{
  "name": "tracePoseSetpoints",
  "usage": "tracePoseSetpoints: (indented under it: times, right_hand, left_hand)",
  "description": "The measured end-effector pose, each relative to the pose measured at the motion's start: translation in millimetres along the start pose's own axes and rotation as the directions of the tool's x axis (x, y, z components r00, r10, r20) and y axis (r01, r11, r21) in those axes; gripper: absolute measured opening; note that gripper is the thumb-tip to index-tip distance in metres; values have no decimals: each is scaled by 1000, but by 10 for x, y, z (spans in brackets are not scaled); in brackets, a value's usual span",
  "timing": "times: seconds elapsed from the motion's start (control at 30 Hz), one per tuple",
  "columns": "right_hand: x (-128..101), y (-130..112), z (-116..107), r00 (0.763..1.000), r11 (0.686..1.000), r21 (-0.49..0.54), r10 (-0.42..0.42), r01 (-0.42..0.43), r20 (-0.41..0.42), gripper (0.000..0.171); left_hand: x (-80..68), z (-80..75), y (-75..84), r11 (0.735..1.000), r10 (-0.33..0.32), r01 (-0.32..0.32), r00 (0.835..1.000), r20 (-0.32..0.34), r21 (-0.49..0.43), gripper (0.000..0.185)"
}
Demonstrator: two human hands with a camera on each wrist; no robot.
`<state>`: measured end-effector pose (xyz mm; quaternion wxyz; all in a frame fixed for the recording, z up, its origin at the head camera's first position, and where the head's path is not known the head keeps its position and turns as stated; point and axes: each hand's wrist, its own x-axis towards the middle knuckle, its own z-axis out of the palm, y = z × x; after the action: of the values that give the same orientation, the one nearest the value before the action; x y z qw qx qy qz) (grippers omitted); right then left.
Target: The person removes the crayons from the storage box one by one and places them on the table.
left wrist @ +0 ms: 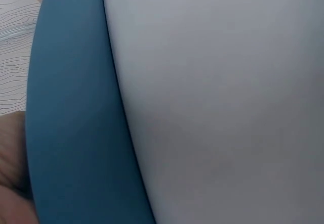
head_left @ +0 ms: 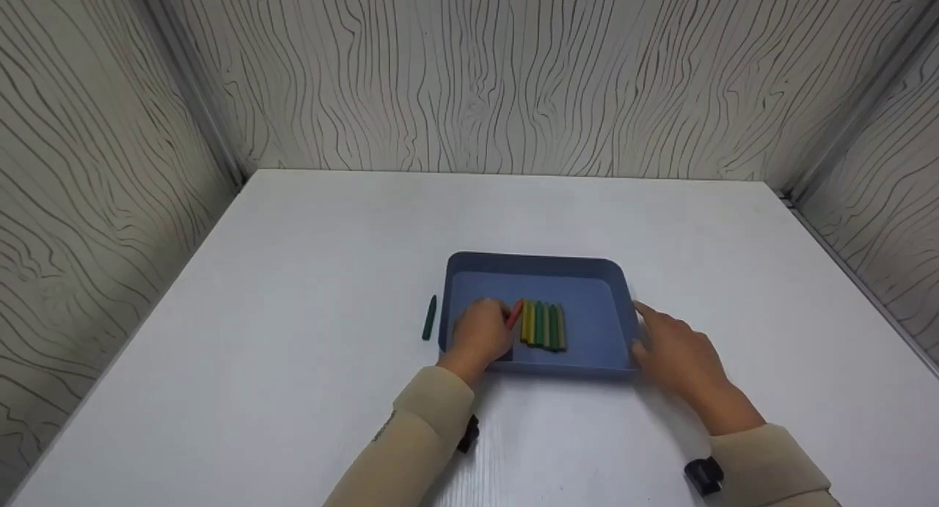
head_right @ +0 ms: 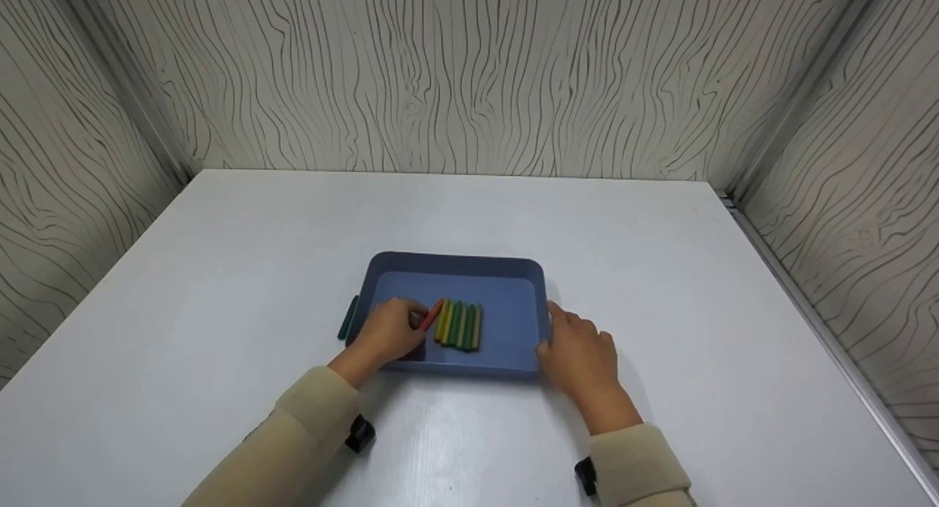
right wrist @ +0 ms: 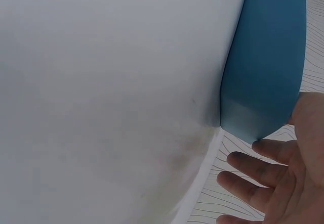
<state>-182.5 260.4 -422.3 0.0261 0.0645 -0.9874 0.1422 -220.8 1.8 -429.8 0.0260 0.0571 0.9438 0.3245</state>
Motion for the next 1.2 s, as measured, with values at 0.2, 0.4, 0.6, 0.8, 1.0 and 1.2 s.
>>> tracePoseSetpoints:
  times: [0.2, 0.4, 0.6, 0.8, 1.0, 1.2]
  right_hand:
    - [3, 2, 5, 1000, 1000, -9, -1, 1, -3, 56]
    - [0, -4, 8, 1000, 1000, -10, -1, 1, -10, 55]
    - [-1, 1, 11, 1000, 1000, 0, -3, 3, -13, 55]
    - [3, 3, 11, 1000, 1000, -7, -12, 11, -20, 54]
    - [2, 1, 4, 999, 1000, -14, -17, 17, -27, 54]
    - [9, 11, 3, 999, 999, -28, -20, 20, -27, 54]
  left_hand:
    - [-3, -15, 2, 998, -39, 38, 999, -14, -49, 14]
    - [8, -32, 9, 991, -57, 54, 998, -18, -121, 19]
    - [15, -84, 2, 979, -40, 36, 999, -14, -201, 26]
    - [5, -207, -17, 964, 4, -14, 999, -38, -266, 29]
    - [-1, -372, -82, 961, 28, -57, 994, -110, -272, 28]
    - [-9, -537, -195, 958, 8, -55, 986, -165, -282, 29]
